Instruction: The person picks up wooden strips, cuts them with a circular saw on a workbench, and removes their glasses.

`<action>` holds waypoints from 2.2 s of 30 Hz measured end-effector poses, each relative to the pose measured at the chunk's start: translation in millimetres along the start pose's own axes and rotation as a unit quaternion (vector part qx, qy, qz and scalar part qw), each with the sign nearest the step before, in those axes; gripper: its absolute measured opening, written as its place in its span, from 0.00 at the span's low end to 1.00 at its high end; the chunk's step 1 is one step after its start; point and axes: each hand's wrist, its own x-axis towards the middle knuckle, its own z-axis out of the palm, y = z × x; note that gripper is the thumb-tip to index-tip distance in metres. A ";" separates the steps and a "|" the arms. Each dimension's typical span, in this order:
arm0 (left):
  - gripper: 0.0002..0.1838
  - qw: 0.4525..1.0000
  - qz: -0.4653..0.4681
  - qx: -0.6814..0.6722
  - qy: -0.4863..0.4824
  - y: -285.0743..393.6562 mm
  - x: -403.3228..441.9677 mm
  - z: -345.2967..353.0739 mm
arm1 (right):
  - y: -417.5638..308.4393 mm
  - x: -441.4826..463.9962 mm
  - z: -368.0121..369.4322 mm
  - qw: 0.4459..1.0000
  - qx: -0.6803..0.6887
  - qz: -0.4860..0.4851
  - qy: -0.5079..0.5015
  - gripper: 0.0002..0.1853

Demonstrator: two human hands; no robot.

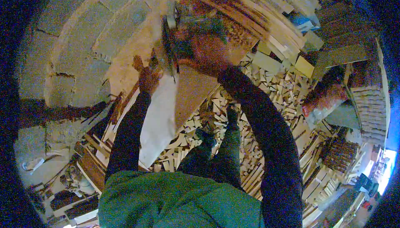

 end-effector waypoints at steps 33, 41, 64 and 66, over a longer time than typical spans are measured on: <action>0.47 0.995 0.017 -0.036 0.090 -21.2 -90.4 -65.8 | 69.7 156.3 -63.8 0.967 -0.097 -0.060 -0.229 0.30; 0.42 0.956 -0.236 0.175 0.018 -94.4 -300.5 -154.5 | 92.2 159.2 -48.9 0.983 0.033 -0.156 -0.088 0.34; 0.20 0.918 -0.271 -0.100 -0.271 -22.6 -406.4 -245.9 | 84.9 153.4 -78.6 0.987 0.008 -0.146 -0.068 0.24; 0.17 0.779 -0.406 -0.430 -0.208 -16.3 -446.5 -232.9 | 76.5 139.6 -99.8 0.987 0.004 -0.154 0.052 0.21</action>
